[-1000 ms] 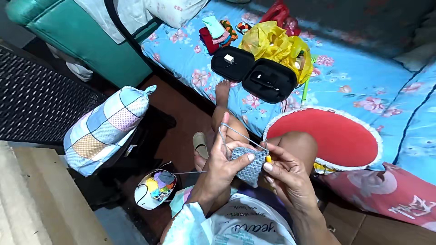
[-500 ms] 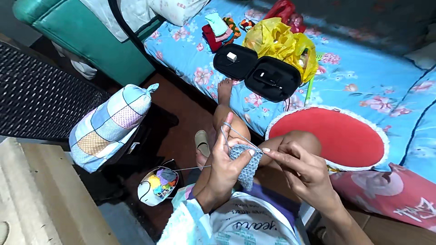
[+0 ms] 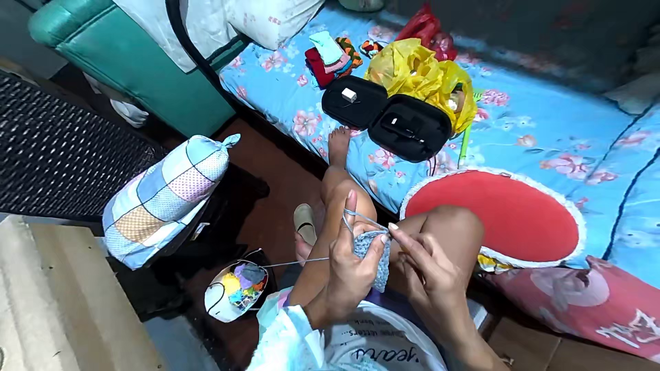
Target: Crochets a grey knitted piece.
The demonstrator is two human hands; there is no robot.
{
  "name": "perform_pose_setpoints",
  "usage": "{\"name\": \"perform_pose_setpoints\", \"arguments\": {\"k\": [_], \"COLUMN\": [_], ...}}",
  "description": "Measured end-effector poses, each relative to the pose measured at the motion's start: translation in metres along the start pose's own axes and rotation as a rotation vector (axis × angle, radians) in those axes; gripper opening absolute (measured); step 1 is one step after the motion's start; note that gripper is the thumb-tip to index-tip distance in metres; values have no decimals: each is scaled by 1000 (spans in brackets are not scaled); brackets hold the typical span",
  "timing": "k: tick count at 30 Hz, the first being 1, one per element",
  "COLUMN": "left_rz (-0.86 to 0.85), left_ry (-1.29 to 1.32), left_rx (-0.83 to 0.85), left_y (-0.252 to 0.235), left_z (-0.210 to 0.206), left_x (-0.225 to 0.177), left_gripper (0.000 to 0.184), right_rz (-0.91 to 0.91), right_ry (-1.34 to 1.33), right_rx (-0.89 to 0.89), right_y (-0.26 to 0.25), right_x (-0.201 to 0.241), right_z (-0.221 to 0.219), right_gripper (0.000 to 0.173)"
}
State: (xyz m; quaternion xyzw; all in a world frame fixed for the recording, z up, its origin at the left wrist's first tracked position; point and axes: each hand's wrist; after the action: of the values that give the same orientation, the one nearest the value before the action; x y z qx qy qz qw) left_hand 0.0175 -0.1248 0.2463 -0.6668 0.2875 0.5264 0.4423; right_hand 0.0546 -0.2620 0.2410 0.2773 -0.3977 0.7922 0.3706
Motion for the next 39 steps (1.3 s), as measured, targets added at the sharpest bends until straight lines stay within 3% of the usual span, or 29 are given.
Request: {"name": "perform_pose_setpoints", "arguments": {"k": [3, 4, 8, 11, 15, 17, 20, 22, 27, 28, 32, 35, 39], "left_rz": [46, 67, 77, 95, 72, -1, -177, -250, -126, -116, -95, -65, -2], "left_ry": [102, 113, 43, -4, -25, -124, -279, -251, 145, 158, 86, 27, 45], "left_rx": [47, 66, 103, 142, 210, 234, 237, 214, 56, 48, 72, 137, 235], "left_y": [-1, -4, -15, -17, -14, -11, -3, 3, 5, 3, -4, -9, -21], "left_z": [3, 6, 21, 26, 23, 21, 17, 12, -4, -4, 0, 6, 20], "left_x": [-3, -6, -11, -10, -13, -15, -6, 2, -1, -3, -7, -11, -15], "left_gripper": [83, 84, 80, 74, 69, 63, 50, 47, 60, 63, 67, 66, 61], "right_rz": [-178, -163, 135, 184, -200, -326, -281, -290, -380, -328, 8, 130, 211], "right_ry": [-603, -630, 63, 142, -575, -760, -656, -664, -1209, -1168, -551, -289, -148], "right_rx": [65, 52, -48, 36, 255, 323, 292, 264, 245, 185, -94, -145, -123], "right_y": [-8, -9, -9, -12, -20, -23, -22, -25, -25, -22, -7, -2, -2], "right_x": [-5, -7, -11, -11, -22, -23, -15, -8, -14, -15, -20, -26, -30], "right_z": [-3, -5, 3, 19, 32, 33, 26, 24, 11, 7, -6, -7, -1], "right_gripper": [46, 47, 36, 38, 44, 44, 40, 38, 40, 39, 26, 10, 9]}}
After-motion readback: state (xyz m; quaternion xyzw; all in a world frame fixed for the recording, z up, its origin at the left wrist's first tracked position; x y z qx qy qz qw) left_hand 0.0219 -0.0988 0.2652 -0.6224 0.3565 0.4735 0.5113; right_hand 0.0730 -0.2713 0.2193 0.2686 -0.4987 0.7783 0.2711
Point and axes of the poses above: each hand's wrist, its own y-axis away from the middle knuckle, its own z-axis out of the back of the hand, x = y × z
